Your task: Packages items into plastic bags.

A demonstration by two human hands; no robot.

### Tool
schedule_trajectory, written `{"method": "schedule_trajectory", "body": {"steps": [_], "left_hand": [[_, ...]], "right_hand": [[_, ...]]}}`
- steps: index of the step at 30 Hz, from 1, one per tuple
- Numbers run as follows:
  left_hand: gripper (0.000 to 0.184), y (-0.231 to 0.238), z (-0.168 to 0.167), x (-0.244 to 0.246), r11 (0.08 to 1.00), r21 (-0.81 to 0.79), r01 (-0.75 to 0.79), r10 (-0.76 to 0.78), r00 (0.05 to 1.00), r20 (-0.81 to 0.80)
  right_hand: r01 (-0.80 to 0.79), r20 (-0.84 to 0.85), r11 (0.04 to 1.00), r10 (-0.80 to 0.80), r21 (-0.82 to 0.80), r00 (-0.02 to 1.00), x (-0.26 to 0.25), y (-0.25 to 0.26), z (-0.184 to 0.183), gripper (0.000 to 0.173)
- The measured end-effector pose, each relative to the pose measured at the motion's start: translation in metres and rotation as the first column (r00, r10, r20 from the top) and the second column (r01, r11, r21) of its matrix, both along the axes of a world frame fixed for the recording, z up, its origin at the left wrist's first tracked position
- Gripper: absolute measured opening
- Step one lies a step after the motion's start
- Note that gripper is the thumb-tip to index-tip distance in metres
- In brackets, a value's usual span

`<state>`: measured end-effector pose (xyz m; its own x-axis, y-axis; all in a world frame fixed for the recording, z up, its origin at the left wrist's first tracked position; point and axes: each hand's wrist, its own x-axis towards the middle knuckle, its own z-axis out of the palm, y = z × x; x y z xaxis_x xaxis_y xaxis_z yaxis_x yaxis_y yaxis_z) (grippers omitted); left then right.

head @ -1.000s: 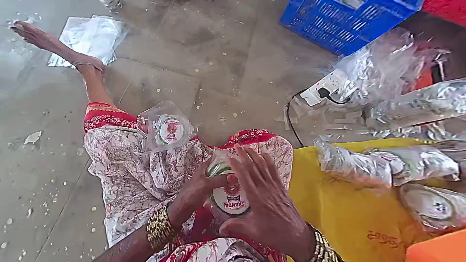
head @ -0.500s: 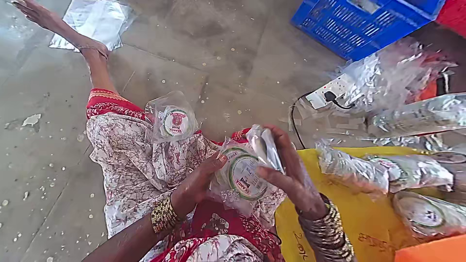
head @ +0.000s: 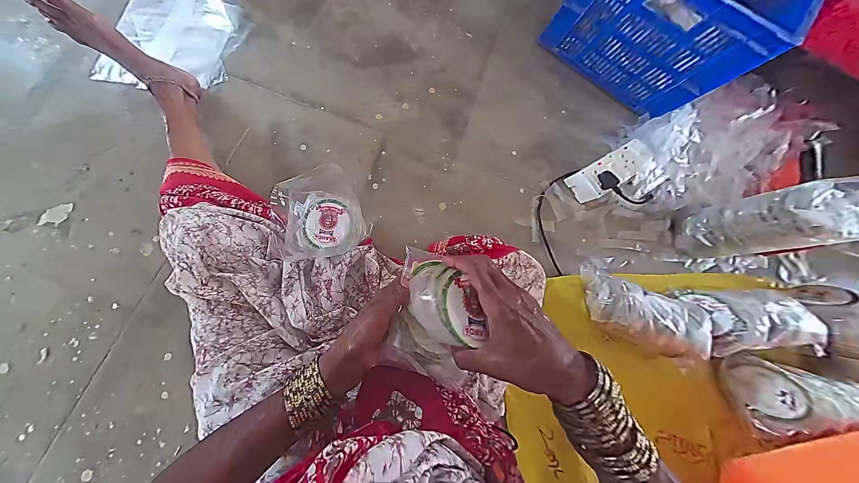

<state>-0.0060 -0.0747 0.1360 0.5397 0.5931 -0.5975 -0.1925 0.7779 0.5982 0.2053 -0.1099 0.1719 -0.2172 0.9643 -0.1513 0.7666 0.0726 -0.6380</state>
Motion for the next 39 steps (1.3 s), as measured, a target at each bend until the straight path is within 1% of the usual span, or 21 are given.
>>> {"method": "schedule_trajectory", "body": {"steps": [2,4,6,8,9,11,13,15,17,19,21,22,23,25,26,28,30,31,33,36,39], "left_hand": [[0.045,0.002,-0.001,0.000,0.996,-0.070,-0.047,0.048,0.999,0.011],[0.041,0.003,-0.004,0.001,0.992,-0.094,-0.078,0.084,0.995,0.053],[0.035,0.004,-0.003,0.000,0.999,-0.023,-0.036,0.038,0.997,0.072],[0.034,0.004,0.003,0.001,0.998,0.067,0.006,-0.007,1.000,0.018],[0.032,0.003,0.008,0.001,0.996,0.089,0.008,-0.007,1.000,-0.014],[0.037,0.001,0.014,0.001,0.987,0.144,0.068,-0.058,0.995,-0.077],[0.043,0.000,0.015,-0.001,0.971,0.201,0.133,-0.112,0.988,-0.110],[0.045,-0.004,0.010,-0.002,0.975,0.190,0.114,-0.101,0.992,-0.081],[0.041,-0.004,0.006,-0.001,0.988,0.145,0.049,-0.047,0.999,-0.020],[0.039,0.001,0.001,0.001,0.995,0.092,0.043,-0.048,0.998,0.051],[0.046,0.008,-0.002,0.001,0.985,0.130,0.114,-0.121,0.992,0.042],[0.045,0.010,-0.004,0.001,0.978,0.157,0.137,-0.144,0.989,0.038],[0.043,0.011,-0.006,0.001,0.977,0.165,0.137,-0.146,0.988,0.047],[0.038,0.010,-0.006,0.003,0.984,0.150,0.094,-0.102,0.994,0.042],[0.035,0.010,-0.003,0.005,0.986,0.149,0.072,-0.077,0.997,0.023],[0.033,0.009,0.001,0.008,0.982,0.177,0.070,-0.065,0.997,-0.038],[0.034,0.006,0.004,0.009,0.974,0.207,0.093,-0.073,0.992,-0.103],[0.037,0.003,0.005,0.007,0.970,0.218,0.104,-0.080,0.990,-0.116],[0.036,-0.003,0.003,0.005,0.953,0.283,0.109,-0.078,0.990,-0.119],[0.033,-0.003,-0.002,0.008,0.953,0.272,0.134,-0.108,0.988,-0.111],[0.030,0.002,-0.007,0.010,0.973,0.185,0.138,-0.132,0.990,-0.046]], "right_hand": [[0.030,-0.195,0.999,-0.034,-0.024,0.980,0.011,0.002,-0.003,0.097],[0.082,-0.290,0.996,-0.088,-0.034,0.953,0.017,0.003,-0.002,0.095],[0.104,-0.195,0.994,-0.096,0.031,0.976,0.016,0.004,0.004,0.094],[0.041,0.009,0.992,-0.043,0.122,0.999,0.007,0.005,0.010,0.096],[-0.010,0.092,0.995,0.001,0.101,0.996,0.001,0.005,0.012,0.099],[-0.106,0.194,0.994,0.103,0.005,0.976,-0.007,0.006,0.013,0.109],[-0.170,0.222,0.984,0.176,-0.048,0.959,-0.008,0.010,0.012,0.115],[-0.206,0.212,0.974,0.221,-0.091,0.952,-0.006,0.015,0.012,0.114],[-0.195,0.100,0.977,0.203,-0.089,0.974,0.001,0.019,0.007,0.104],[-0.125,-0.171,0.987,0.106,-0.104,0.980,0.014,0.023,-0.002,0.091],[-0.035,-0.449,0.987,-0.039,-0.154,0.893,0.028,0.025,-0.008,0.090],[-0.006,-0.494,0.986,-0.078,-0.167,0.866,0.033,0.025,-0.007,0.091],[0.013,-0.449,0.989,-0.080,-0.150,0.890,0.035,0.023,-0.003,0.093],[-0.022,-0.182,0.999,0.013,-0.047,0.983,0.029,0.019,0.008,0.097],[-0.073,-0.035,0.997,0.072,-0.020,0.997,0.020,0.015,0.014,0.099],[-0.163,0.156,0.985,0.169,-0.051,0.973,-0.001,0.004,0.019,0.110],[-0.203,0.248,0.978,0.206,-0.041,0.946,-0.015,-0.004,0.013,0.118],[-0.209,0.227,0.977,0.214,-0.047,0.950,-0.015,-0.004,0.011,0.118],[-0.207,0.092,0.974,0.216,-0.093,0.972,-0.008,0.000,0.007,0.116],[-0.155,-0.226,0.978,0.122,-0.137,0.967,0.012,0.007,-0.004,0.103],[-0.104,-0.578,0.970,-0.043,-0.219,0.815,0.032,0.011,-0.007,0.095]]}}
